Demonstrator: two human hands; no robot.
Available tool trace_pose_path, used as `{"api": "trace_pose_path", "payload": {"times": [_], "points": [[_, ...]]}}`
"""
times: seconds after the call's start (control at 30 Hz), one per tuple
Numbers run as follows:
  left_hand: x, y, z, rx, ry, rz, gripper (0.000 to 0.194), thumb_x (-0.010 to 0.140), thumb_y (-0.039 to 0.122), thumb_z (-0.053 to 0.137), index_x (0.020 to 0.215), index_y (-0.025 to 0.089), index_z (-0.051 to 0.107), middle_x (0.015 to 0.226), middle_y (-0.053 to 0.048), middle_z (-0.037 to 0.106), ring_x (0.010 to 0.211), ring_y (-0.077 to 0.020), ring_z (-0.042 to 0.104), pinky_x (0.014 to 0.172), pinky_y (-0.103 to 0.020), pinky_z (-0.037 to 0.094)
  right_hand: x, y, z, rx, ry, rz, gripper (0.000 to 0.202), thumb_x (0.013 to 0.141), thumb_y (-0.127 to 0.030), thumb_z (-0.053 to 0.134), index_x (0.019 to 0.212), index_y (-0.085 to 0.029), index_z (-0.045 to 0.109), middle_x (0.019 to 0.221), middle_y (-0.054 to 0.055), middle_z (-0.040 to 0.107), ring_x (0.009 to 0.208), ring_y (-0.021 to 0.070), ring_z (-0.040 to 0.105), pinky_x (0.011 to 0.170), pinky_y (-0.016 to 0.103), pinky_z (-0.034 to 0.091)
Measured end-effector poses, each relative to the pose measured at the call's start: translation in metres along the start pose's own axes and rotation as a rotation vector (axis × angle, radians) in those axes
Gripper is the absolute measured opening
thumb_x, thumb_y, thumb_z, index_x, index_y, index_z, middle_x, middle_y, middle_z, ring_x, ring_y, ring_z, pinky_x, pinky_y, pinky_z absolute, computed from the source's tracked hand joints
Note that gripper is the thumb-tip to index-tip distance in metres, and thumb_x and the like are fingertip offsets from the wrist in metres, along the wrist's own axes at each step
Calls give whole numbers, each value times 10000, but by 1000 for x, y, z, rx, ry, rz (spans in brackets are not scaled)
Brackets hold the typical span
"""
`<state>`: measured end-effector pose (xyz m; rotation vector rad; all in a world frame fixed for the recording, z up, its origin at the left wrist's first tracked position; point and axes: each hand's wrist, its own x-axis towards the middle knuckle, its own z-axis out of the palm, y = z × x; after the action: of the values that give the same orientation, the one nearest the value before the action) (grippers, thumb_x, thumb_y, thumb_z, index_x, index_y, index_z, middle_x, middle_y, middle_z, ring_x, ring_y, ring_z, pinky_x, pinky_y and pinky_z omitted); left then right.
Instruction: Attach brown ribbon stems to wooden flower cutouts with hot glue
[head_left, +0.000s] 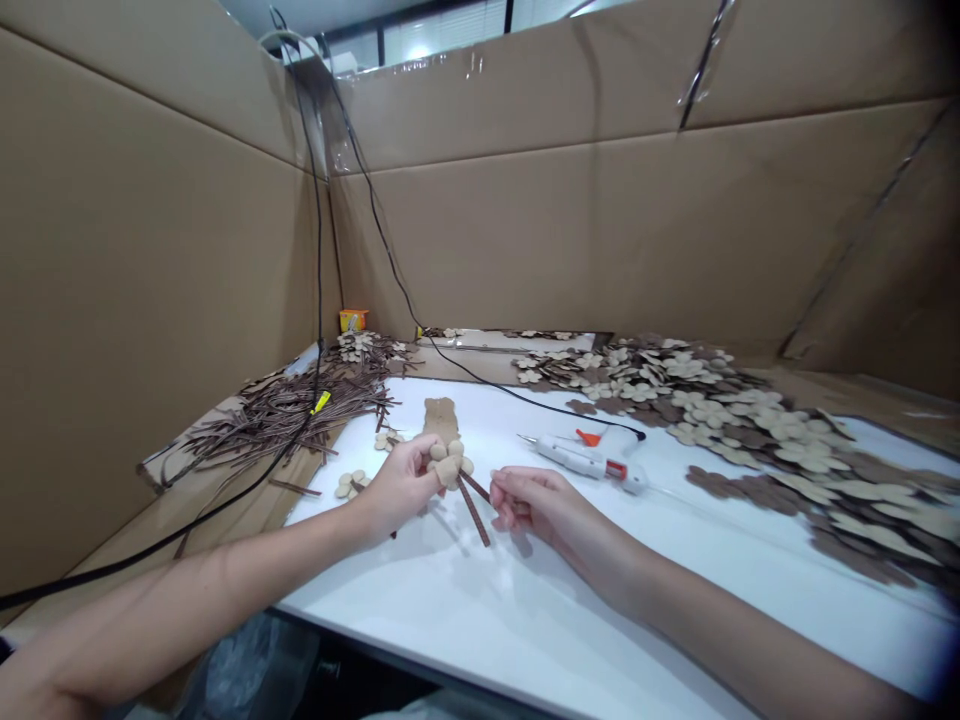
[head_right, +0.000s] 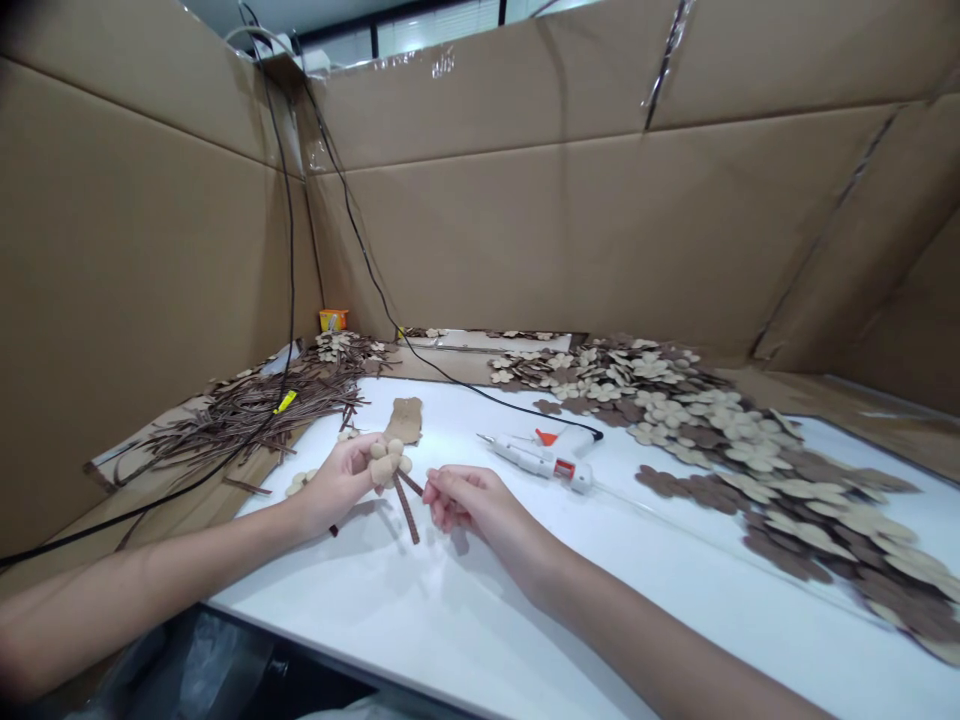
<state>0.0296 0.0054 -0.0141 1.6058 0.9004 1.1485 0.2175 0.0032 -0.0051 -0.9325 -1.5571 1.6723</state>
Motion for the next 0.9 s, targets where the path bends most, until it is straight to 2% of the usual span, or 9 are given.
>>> {"api": "trace_pose_path", "payload": {"times": [0.2, 0.43, 0.57, 0.67, 0.7, 0.8, 0.87, 0.9], "points": [[-6, 5, 6, -43, -59, -18, 408, 756, 513, 585, 640, 177, 387, 607, 53, 360, 514, -67, 321, 480, -194, 248, 2, 1, -1, 29, 52, 24, 323, 781, -445, 566, 653, -148, 561, 574, -11, 524, 554, 98, 439, 554, 234, 315], [-18, 16, 19, 65, -87, -80, 405, 721, 481, 632, 597, 169, 407, 508, 50, 435, 478, -73, 399, 456, -193, 283, 5, 4, -1, 108, 65, 41, 327, 726, -452, 611, 635, -143, 552, 547, -24, 508, 546, 90, 448, 594, 231, 344], [-10, 22, 17, 30, -45, -61, 406, 706, 525, 622, 652, 162, 450, 543, 56, 451, 439, -61, 428, 417, -185, 300, 9, 7, -3, 116, 51, 60, 318, 709, -439, 624, 645, -135, 560, 561, -22, 523, 530, 76, 443, 573, 216, 330], [8, 32, 2, 60, -36, -187, 460, 666, 597, 611, 710, 151, 506, 585, 47, 497, 395, -62, 466, 369, -186, 300, 14, 10, -6, 95, 41, 83, 324, 691, -447, 629, 644, -132, 571, 558, -21, 530, 531, 75, 460, 571, 214, 327], [17, 36, -5, 111, -29, -271, 458, 666, 592, 618, 727, 145, 536, 578, 46, 502, 405, -63, 474, 379, -185, 318, 16, 11, -7, 78, 29, 89, 340, 686, -464, 628, 638, -132, 572, 549, -18, 536, 526, 77, 465, 562, 216, 323], [47, 42, -35, 186, -18, -389, 407, 697, 512, 651, 755, 117, 576, 528, 43, 500, 395, -62, 457, 391, -186, 339, 20, 15, -10, 20, -19, 90, 392, 682, -512, 622, 611, -130, 570, 509, -6, 545, 485, 78, 453, 518, 222, 291], [73, 42, -60, 248, 29, -459, 331, 760, 408, 642, 825, 87, 597, 642, -6, 567, 497, -91, 529, 466, -217, 426, 20, 16, -11, 0, -45, 70, 393, 706, -508, 610, 613, -127, 578, 515, -1, 554, 486, 78, 453, 513, 223, 285], [86, 42, -74, 278, 69, -480, 281, 816, 351, 596, 920, 90, 591, 783, -41, 605, 618, -119, 579, 555, -258, 483, 19, 16, -11, -7, -57, 62, 385, 721, -496, 605, 621, -125, 584, 528, 1, 559, 497, 78, 458, 522, 222, 290]]}}
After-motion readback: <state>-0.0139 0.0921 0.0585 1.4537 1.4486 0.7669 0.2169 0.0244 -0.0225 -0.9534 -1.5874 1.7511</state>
